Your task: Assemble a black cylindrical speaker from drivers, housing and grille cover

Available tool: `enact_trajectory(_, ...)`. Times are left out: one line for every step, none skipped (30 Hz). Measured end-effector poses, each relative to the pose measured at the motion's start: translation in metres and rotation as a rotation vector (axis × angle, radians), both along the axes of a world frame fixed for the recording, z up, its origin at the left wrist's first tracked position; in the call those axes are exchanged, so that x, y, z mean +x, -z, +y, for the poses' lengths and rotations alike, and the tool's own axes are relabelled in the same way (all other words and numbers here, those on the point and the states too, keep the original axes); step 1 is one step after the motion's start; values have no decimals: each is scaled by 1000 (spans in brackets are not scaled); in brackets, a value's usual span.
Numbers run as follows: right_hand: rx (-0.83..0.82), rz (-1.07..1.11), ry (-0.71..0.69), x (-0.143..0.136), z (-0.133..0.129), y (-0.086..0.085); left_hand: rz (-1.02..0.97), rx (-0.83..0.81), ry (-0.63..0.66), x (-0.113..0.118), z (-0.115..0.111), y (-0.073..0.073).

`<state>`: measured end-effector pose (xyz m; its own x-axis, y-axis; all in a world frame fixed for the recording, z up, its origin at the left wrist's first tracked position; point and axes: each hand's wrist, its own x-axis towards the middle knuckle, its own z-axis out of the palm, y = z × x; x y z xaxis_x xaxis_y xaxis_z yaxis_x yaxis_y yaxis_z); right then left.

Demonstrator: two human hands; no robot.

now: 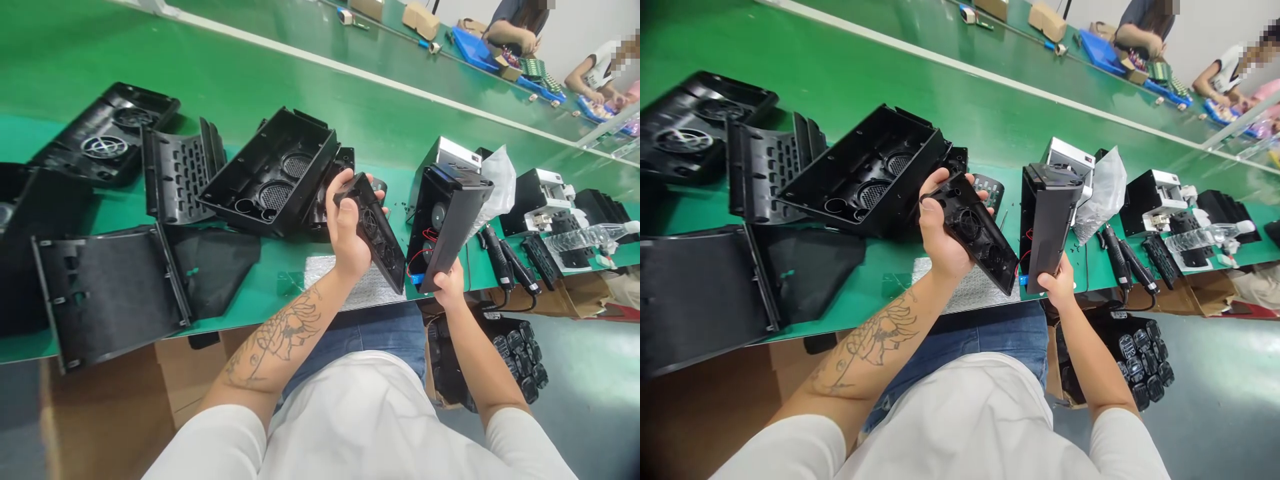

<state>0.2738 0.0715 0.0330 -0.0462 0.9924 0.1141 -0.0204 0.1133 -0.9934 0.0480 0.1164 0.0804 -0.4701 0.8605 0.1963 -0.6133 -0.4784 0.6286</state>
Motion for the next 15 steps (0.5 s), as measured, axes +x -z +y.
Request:
enact_trajectory(-4,-6,-4,-2,0,-2,-3,5,-1,0,0,-1)
enact_trajectory(-7,-18,-8,-4,0,-4,-12,10,3,1,-1,-3)
enact_trajectory(-7,-35,-11,-7,-1,-7,-25,17,0,1,-2,-5)
enact_trajectory(-6,-58,-14,-10,-2,-10,-32,20,-7,3,-3,-8)
enact_trajectory(-4,-86,-16,-13,-4,-13,-34,17,-18,4,-3,-11)
enact_trajectory(-1,-115,-23,-16,-6,-15,-23,23,-57,6,-4,-13)
enact_trajectory(4,-143,-27,-18,-7,-16,2,17,-89,7,-4,-15)
enact_trajectory(10,-170,-38,-20,-8,-16,23,27,-142,9,-3,-16)
enact_trajectory(18,-193,-50,-21,-8,-14,23,47,-214,10,-1,-17)
enact_trajectory(23,-213,-65,-22,-7,-12,41,68,-260,10,1,-16)
enact_trajectory(23,-230,-79,-22,-6,-8,79,78,-289,11,4,-14)
enact_trajectory(25,-241,-89,-23,-5,-5,133,87,-314,10,6,-13)
enact_trajectory(31,-249,-99,-23,-4,-1,180,95,-332,9,7,-11)
enact_trajectory(45,-254,-111,-23,-4,3,205,87,-342,8,8,-9)
enact_trajectory(65,-258,-125,-23,-4,6,222,71,-348,7,7,-8)
